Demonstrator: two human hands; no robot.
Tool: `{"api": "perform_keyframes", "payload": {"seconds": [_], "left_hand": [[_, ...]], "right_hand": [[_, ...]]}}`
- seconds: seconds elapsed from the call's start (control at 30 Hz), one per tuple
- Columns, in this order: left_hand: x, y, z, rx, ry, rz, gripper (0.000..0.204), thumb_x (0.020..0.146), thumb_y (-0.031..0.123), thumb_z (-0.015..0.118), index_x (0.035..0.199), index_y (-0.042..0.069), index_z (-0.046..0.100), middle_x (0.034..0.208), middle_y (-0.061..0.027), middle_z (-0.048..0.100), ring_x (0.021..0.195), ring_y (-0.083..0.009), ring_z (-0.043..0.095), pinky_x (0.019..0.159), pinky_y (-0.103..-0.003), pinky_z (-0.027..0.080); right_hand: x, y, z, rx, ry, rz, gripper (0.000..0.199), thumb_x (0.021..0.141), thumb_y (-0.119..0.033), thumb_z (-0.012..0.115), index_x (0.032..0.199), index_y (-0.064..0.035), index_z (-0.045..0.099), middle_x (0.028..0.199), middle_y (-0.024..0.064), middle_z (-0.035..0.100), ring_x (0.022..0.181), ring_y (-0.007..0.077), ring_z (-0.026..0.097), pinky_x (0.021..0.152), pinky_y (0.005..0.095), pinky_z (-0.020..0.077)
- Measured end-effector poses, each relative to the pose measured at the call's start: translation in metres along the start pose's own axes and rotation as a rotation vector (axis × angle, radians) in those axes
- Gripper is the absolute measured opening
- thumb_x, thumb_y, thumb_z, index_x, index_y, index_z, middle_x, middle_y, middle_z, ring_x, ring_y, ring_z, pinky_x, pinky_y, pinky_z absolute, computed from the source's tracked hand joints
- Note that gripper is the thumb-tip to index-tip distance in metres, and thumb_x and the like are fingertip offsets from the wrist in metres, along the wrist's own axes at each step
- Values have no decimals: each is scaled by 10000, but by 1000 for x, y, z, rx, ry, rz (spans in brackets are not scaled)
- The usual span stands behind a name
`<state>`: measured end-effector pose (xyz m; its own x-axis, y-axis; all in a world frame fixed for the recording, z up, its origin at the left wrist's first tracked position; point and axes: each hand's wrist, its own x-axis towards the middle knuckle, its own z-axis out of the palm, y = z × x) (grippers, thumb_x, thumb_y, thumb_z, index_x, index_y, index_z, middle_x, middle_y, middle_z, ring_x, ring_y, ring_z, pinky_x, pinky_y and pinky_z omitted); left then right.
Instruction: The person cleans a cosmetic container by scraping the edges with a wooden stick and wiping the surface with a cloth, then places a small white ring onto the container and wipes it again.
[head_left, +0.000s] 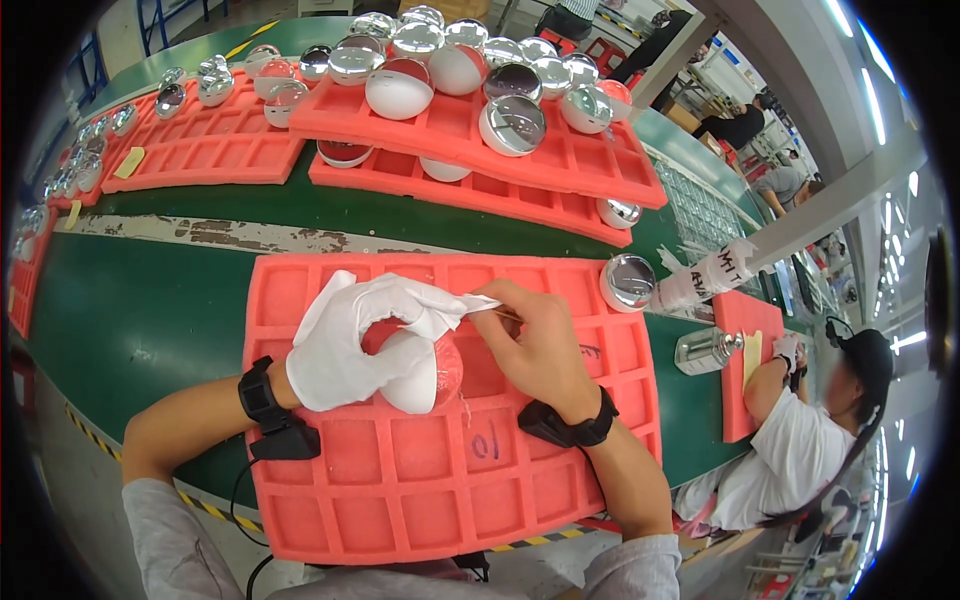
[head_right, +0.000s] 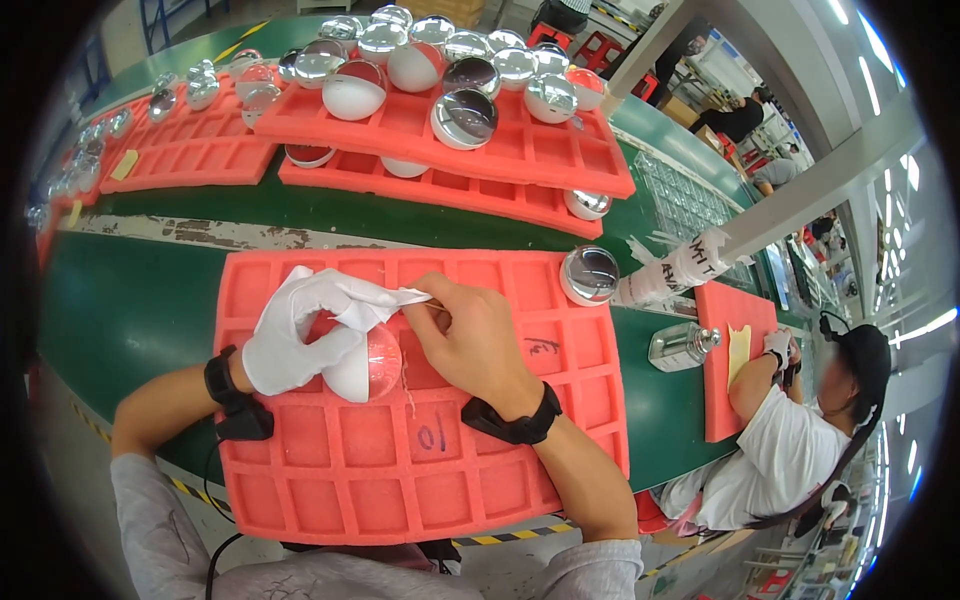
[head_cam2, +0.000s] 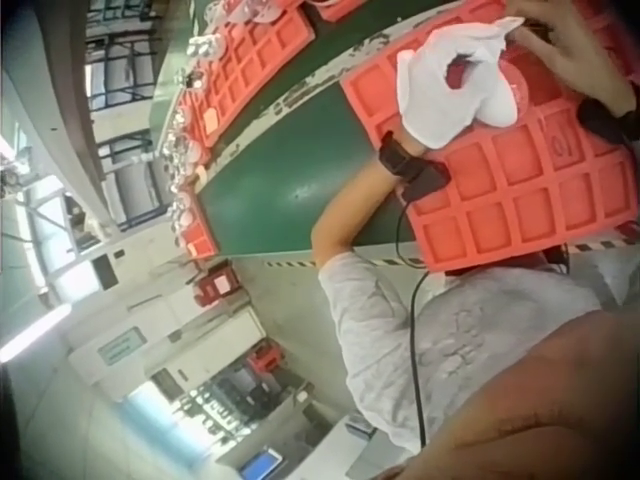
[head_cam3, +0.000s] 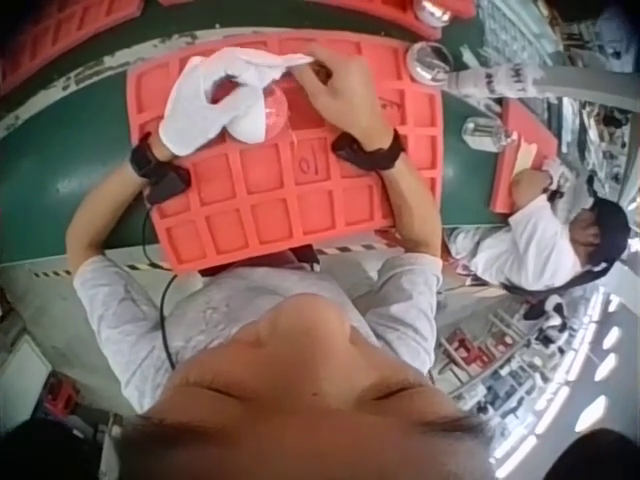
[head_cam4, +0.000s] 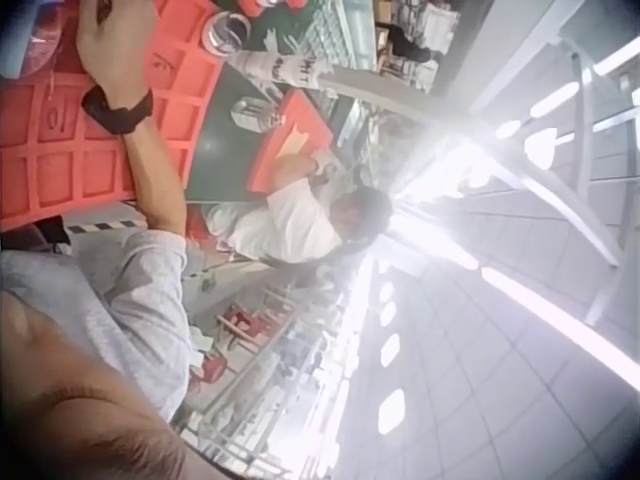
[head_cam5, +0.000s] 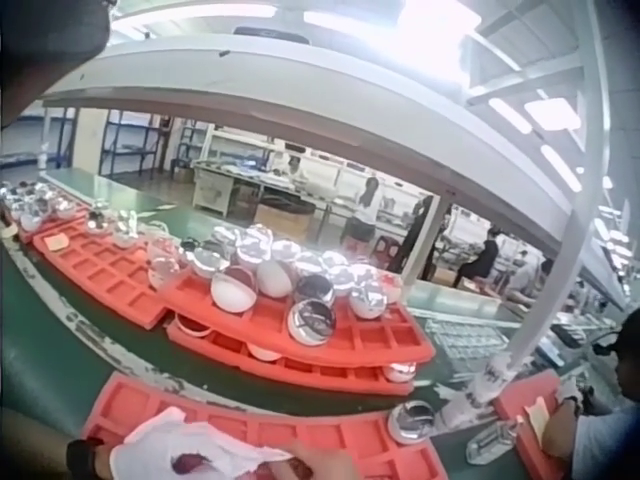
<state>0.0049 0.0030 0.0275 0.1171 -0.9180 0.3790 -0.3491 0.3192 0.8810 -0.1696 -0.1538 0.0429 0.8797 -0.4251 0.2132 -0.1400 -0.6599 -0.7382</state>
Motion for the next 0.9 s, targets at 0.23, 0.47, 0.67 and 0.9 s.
{"api": "perform_keyframes", "payload": {"seconds": [0.23, 0.47, 0.67, 0.9], "left_hand": [[-5, -4, 4, -176, 108, 43, 156, 855, -27, 595, 1004, 10, 626, 1185, -126, 686, 1052, -220, 683, 954, -313, 492], [-1, -5, 1, -505, 66, -11, 155, 894, 56, 625, 1036, -5, 623, 1148, -152, 633, 1105, -252, 624, 1001, -386, 475], [-5, 2, -4, -687, -50, -186, 185, 898, 126, 636, 1030, -4, 627, 1131, -141, 630, 1109, -244, 611, 1009, -381, 449], [0, -3, -5, -505, -137, -266, 221, 874, 160, 655, 1037, 15, 620, 1148, -115, 637, 1118, -210, 591, 1005, -361, 413]], "right_hand": [[-3, -3, 5, 271, 117, 75, 236, 939, -53, 622, 1163, 9, 664, 863, 11, 671, 699, 39, 532, 586, 226, 406], [-3, -16, 4, 497, -2, 105, 293, 1011, -73, 557, 1289, -14, 630, 919, -13, 657, 669, 8, 420, 564, 195, 321], [0, -9, 11, 495, -94, 35, 282, 1019, -78, 562, 1285, -22, 637, 946, -3, 670, 686, -1, 432, 571, 189, 327], [-8, 6, 14, 697, -43, 39, 236, 1038, -121, 544, 1216, -28, 667, 925, -10, 658, 665, 10, 435, 555, 204, 322]]}}
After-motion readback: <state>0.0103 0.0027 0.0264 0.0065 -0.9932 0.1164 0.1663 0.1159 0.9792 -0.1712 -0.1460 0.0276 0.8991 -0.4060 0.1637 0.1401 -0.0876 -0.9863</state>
